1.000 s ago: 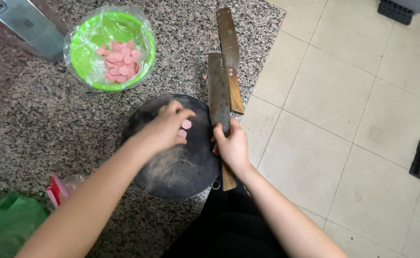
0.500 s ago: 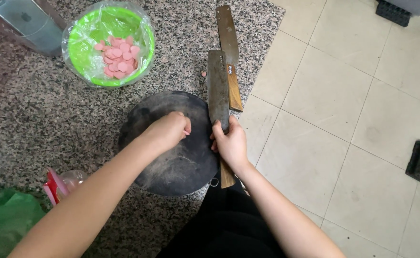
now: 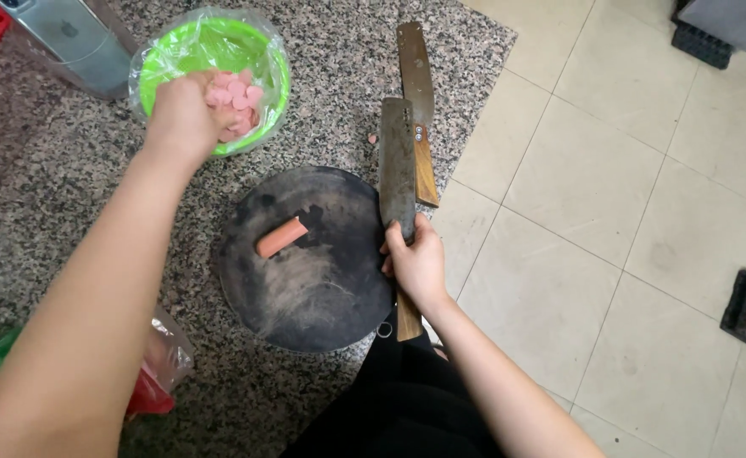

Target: Slice small pink sausages on a wooden cutting board using a kitchen knife.

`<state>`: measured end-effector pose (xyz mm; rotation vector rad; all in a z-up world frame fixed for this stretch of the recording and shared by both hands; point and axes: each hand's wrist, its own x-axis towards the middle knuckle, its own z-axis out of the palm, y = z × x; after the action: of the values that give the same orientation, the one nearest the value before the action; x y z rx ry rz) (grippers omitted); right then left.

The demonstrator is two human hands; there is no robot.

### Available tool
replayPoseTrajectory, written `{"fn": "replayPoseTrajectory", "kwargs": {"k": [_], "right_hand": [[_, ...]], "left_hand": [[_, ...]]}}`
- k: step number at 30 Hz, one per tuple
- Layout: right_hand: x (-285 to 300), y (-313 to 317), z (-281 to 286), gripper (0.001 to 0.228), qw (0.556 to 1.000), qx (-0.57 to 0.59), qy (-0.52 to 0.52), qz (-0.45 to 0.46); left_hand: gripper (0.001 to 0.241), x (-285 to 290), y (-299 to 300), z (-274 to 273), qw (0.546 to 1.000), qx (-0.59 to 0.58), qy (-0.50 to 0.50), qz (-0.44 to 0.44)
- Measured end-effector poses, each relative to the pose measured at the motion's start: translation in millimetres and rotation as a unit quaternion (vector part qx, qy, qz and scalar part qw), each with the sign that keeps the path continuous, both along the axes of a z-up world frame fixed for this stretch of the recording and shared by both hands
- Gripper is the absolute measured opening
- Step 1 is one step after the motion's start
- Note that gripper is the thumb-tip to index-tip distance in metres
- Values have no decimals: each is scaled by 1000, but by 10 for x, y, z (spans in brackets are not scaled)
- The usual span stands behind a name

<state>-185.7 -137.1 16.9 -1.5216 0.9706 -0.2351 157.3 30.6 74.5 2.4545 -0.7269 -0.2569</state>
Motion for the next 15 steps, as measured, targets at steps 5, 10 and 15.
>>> {"fn": "replayPoseTrajectory", "kwargs": {"k": [5,10,15], "right_hand": [[29,-3,-120,15,1000,-18,-10,-14],[35,-4,-185,17,999,-41,-24,-21],[32,-8,-222,16,999,-39,-26,-20]], "left_hand": [[38,-470,33,-398,999,-10,-17,-30],[51,-1408,75,-636,988,97,101,-72],[46,-1721,187,-1306,983,176,-5,-47]]}}
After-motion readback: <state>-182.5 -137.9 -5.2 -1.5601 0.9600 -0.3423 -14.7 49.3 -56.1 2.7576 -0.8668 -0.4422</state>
